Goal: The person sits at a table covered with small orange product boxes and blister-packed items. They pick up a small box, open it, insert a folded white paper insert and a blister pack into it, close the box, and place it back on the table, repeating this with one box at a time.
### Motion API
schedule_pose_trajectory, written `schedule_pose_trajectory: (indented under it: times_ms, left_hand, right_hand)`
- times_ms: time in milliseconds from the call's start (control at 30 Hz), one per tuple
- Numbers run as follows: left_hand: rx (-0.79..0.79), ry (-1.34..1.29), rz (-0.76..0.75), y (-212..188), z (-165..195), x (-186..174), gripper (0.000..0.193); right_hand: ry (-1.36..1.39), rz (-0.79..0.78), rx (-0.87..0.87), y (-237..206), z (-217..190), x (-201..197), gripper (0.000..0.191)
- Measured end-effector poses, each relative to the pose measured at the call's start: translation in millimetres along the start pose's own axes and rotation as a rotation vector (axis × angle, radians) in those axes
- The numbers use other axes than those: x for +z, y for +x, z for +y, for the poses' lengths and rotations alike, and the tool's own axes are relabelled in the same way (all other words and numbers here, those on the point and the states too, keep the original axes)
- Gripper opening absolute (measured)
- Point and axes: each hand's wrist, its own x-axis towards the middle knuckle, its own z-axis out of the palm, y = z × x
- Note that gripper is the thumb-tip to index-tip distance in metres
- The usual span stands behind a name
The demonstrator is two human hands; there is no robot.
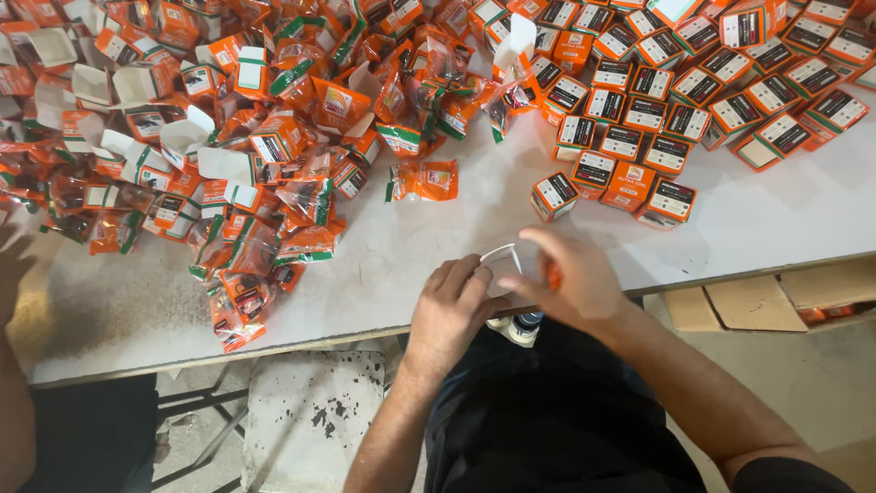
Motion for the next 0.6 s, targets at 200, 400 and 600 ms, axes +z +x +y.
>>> schedule_pose_trajectory:
  times_ms: [200, 400, 600]
  left_hand:
    - [0.047, -0.045, -0.041, -3, -15, -8, 0.038]
    - [-0.013, -0.09, 0.181, -16, 5, 18, 0.04]
    - [-0.023, -0.058, 0.118, -12, 0, 35, 0.031]
  right_hand:
    - [0.169, -0.007, 0.018, 15, -11, 3, 0.024]
    - [-0.261, -0.051, -0.104, 14, -16, 2, 0.022]
    - [0.544, 0.303, -0.421, -18, -34, -4, 0.049]
